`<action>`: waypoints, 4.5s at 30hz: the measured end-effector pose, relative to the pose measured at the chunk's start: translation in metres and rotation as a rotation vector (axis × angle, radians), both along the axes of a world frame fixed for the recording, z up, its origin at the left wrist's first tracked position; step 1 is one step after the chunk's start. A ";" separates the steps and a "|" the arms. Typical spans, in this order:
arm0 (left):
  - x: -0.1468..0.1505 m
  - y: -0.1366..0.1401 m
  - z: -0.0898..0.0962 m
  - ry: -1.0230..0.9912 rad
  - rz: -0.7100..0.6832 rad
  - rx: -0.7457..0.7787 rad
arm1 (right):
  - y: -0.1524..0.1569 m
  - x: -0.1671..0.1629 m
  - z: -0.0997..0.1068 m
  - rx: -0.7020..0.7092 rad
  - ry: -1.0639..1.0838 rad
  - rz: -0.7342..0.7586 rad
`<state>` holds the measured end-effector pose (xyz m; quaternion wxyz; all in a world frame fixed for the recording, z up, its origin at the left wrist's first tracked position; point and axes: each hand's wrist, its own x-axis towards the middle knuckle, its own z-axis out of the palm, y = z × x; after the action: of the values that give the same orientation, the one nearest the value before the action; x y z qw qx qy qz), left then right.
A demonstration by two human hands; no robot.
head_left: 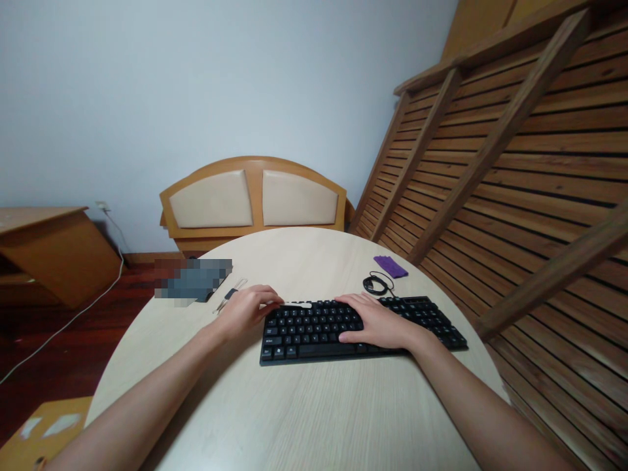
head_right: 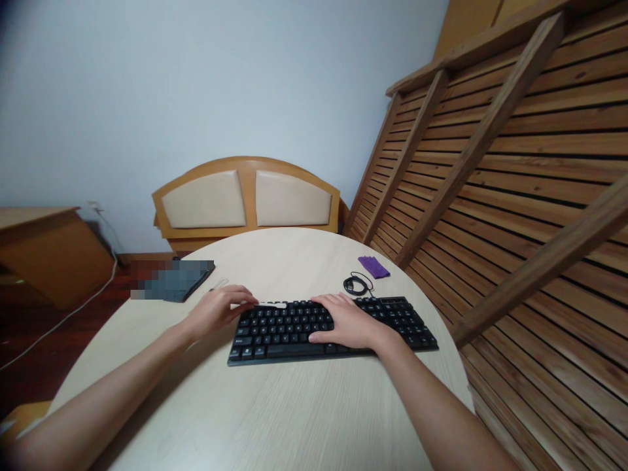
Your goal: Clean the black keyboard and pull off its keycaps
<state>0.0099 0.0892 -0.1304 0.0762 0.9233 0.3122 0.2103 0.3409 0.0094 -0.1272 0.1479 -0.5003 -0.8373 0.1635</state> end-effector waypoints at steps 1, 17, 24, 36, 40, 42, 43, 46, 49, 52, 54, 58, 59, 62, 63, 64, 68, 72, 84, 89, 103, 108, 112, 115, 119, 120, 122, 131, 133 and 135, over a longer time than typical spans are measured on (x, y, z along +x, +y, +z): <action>0.002 -0.002 -0.001 -0.009 0.005 -0.005 | 0.000 0.000 0.000 0.002 -0.001 0.001; -0.007 0.004 0.007 0.025 -0.003 -0.016 | 0.001 0.001 -0.002 -0.008 0.017 -0.001; -0.019 0.011 0.013 0.035 -0.003 -0.084 | 0.000 0.001 -0.001 -0.005 0.017 0.005; -0.036 0.023 0.015 0.013 0.005 -0.214 | 0.002 0.001 -0.002 -0.003 0.017 0.002; -0.043 0.028 0.012 0.023 0.017 -0.234 | 0.001 0.002 -0.002 0.005 0.011 0.003; -0.043 0.028 0.012 0.009 0.008 -0.248 | 0.001 0.002 -0.002 0.005 0.009 0.002; -0.042 0.027 0.013 -0.001 0.000 -0.250 | 0.001 0.002 -0.002 0.004 0.008 0.002; -0.037 0.023 0.014 -0.015 -0.016 -0.234 | 0.001 0.002 -0.001 0.000 0.007 0.003; -0.031 0.018 0.017 0.016 0.013 -0.206 | 0.001 0.002 -0.001 -0.001 0.009 0.004; -0.026 0.013 0.019 0.046 0.021 -0.194 | 0.001 0.001 -0.001 0.001 0.010 0.003; -0.024 0.010 0.020 0.050 0.009 -0.192 | 0.001 0.001 -0.001 0.001 0.011 0.001; -0.019 0.006 0.020 0.055 0.016 -0.183 | 0.001 0.001 -0.001 0.007 0.008 0.006; -0.017 0.005 0.020 0.055 0.026 -0.167 | 0.001 0.001 -0.002 0.011 0.008 0.007; -0.013 0.002 0.020 0.068 0.041 -0.124 | 0.001 0.002 -0.002 0.012 0.008 0.007; -0.011 0.001 0.020 0.078 0.044 -0.120 | 0.001 0.002 -0.002 0.010 0.007 0.006; -0.010 0.000 0.020 0.088 0.050 -0.118 | 0.001 0.002 -0.002 0.007 0.007 0.004; -0.006 -0.006 0.022 0.122 0.123 -0.065 | 0.001 0.001 -0.001 0.000 0.009 0.001; -0.002 -0.014 0.027 0.170 0.137 -0.028 | 0.000 0.001 0.000 -0.006 0.011 -0.003; 0.032 -0.063 0.039 0.458 0.286 0.162 | 0.001 0.001 -0.002 -0.007 0.009 -0.002; 0.046 -0.080 0.031 0.421 0.348 0.094 | 0.002 0.001 -0.002 0.002 0.011 0.006; 0.061 -0.105 0.035 0.566 0.360 0.028 | 0.004 0.002 -0.006 0.013 0.016 0.008; 0.063 -0.110 0.031 0.584 0.349 0.073 | 0.002 0.001 -0.004 0.014 0.003 0.012; 0.063 -0.105 0.025 0.548 0.375 0.105 | 0.002 -0.002 -0.004 0.004 -0.022 0.004; 0.064 -0.099 0.022 0.521 0.388 0.108 | 0.003 -0.004 -0.007 0.018 -0.042 -0.016; 0.064 -0.094 0.019 0.495 0.381 0.108 | 0.003 -0.006 -0.011 0.037 -0.047 -0.040; 0.064 -0.092 0.019 0.498 0.382 0.109 | 0.004 -0.006 -0.012 0.041 -0.044 -0.044; 0.065 -0.090 0.018 0.506 0.383 0.109 | 0.004 -0.006 -0.012 0.046 -0.039 -0.048; 0.065 -0.098 0.005 0.475 0.391 0.172 | 0.003 -0.006 -0.009 0.040 -0.035 -0.051; 0.065 -0.100 0.003 0.469 0.393 0.185 | 0.004 -0.006 -0.009 0.041 -0.033 -0.048; 0.065 -0.099 0.005 0.483 0.399 0.187 | 0.004 -0.006 -0.010 0.043 -0.031 -0.048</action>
<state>0.0751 -0.0099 -0.1259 -0.1280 0.8701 0.4753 0.0240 0.3349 0.0131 -0.1368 0.1496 -0.5194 -0.8306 0.1344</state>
